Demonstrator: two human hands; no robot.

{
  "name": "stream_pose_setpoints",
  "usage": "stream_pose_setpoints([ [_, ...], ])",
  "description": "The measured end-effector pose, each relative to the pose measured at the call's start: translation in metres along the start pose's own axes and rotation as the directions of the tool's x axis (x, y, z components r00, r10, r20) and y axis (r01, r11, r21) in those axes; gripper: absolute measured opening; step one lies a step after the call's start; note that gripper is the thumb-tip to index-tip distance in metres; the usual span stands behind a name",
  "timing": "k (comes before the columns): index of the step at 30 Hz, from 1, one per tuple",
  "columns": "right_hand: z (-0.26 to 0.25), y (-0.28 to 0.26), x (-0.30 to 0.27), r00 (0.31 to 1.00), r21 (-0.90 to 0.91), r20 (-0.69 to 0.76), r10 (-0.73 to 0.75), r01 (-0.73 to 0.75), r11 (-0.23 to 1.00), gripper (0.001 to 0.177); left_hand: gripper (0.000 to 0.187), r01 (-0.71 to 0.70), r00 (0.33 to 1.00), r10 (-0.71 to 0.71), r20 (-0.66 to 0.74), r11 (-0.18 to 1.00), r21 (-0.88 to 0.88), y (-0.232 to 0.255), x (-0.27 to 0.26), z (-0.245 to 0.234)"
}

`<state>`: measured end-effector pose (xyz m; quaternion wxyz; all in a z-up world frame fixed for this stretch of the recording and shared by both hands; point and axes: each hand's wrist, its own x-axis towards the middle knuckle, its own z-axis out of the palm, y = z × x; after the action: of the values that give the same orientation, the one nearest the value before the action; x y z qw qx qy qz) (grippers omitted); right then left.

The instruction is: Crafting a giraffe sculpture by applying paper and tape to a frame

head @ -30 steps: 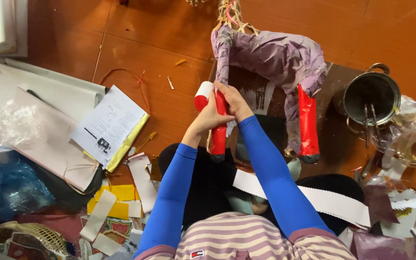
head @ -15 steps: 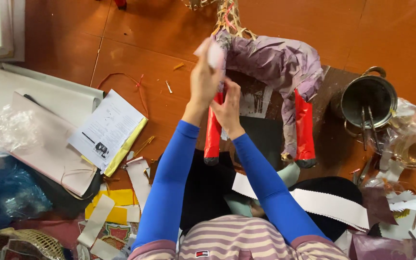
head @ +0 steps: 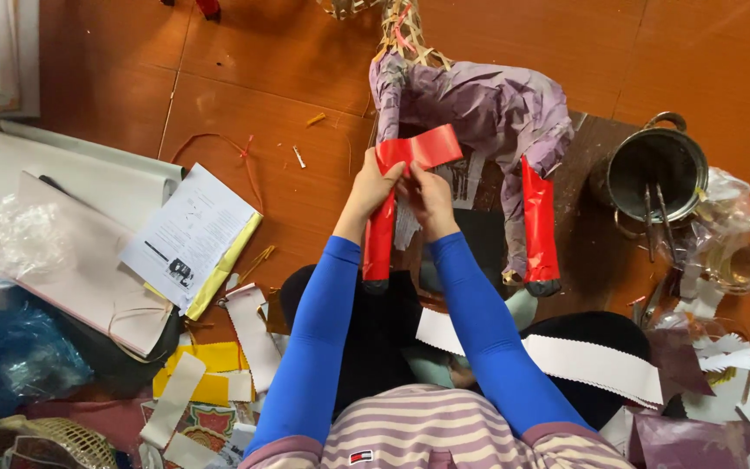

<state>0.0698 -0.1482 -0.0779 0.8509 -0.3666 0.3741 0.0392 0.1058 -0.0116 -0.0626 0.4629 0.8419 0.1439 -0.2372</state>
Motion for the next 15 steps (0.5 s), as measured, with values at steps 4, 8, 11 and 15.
stream_pose_setpoints([
  [4, 0.009, -0.018, -0.014, 0.918, -0.528, 0.119, -0.378, 0.381, 0.759, 0.030, 0.077, 0.010, 0.999, -0.008, -0.034, 0.998, 0.066, 0.020, -0.014, -0.007],
  [8, 0.055, -0.016, 0.026, 0.945, -0.871, 0.321, -0.064, 0.321, 0.371, 0.061, 0.082, -0.055, 0.998, 0.054, 0.016, 0.995, 0.086, 0.020, -0.018, -0.004],
  [11, 0.069, 0.009, 0.066, 0.966, -0.513, 0.214, 0.147, -0.017, 0.858, 0.044, 0.128, -0.098, 0.977, 0.113, 0.181, 0.991, -0.092, 0.048, -0.053, -0.026],
  [15, 0.064, 0.009, 0.064, 0.935, -0.244, 0.283, 0.216, -0.147, 0.958, 0.037, 0.118, -0.161, 0.977, 0.197, 0.081, 0.931, -0.329, 0.079, -0.080, -0.061],
])
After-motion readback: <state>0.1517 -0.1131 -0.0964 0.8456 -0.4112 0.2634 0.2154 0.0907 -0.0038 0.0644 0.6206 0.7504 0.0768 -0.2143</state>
